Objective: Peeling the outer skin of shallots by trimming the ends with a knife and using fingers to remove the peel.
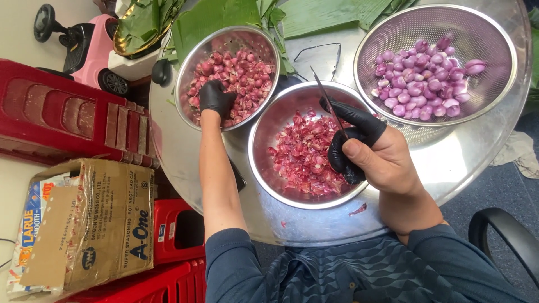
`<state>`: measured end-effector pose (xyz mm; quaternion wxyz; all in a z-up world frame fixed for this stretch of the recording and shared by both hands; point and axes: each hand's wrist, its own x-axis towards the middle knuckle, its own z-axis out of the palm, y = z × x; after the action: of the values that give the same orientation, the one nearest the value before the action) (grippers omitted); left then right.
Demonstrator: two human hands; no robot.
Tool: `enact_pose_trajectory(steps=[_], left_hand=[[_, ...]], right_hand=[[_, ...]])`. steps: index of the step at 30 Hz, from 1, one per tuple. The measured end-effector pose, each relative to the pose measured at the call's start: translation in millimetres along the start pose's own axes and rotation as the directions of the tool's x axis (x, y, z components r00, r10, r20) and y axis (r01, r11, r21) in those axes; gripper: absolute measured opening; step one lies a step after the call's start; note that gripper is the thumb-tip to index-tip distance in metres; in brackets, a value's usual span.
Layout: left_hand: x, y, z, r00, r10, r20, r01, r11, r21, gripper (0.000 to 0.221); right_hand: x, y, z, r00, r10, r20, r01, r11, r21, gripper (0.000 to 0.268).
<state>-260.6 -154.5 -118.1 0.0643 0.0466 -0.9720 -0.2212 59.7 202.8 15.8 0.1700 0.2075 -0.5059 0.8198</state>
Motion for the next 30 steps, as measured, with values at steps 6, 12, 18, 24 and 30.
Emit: enact_pose_trajectory(steps=[6,12,18,24,30], left_hand=[[24.7,-34.6,29.2,0.999,0.026,-0.043,-0.024,0.998,0.056,0.030],[53.7,-68.3,38.3,0.994,-0.029,-0.102,0.025,0.999,-0.039,0.027],[-33.8,6.8,-36.5,0.977,-0.051,-0.208,-0.130,0.631,-0.765,0.062],[-131.2,81.5,-79.7,0.958,0.046,-0.284,-0.288,0.169,-0.943,0.058],[-207.9,116.3,-78.6,0.959,0.136,-0.250,-0.259,0.052,-0.964,0.029]], right_hand=[[-3.3,3.0,-3.0,1.000,0.017,-0.008,-0.017,1.000,0.008,0.042],[-0.6,-1.3,2.2,1.000,-0.004,0.012,0.004,1.000,-0.010,0.040],[2.0,-4.6,1.8,0.999,0.002,0.038,-0.001,0.999,-0.049,0.029],[4.6,2.9,2.2,0.993,0.019,0.113,-0.010,0.997,-0.074,0.031],[3.3,16.5,2.7,0.981,0.073,0.179,-0.060,0.995,-0.076,0.033]])
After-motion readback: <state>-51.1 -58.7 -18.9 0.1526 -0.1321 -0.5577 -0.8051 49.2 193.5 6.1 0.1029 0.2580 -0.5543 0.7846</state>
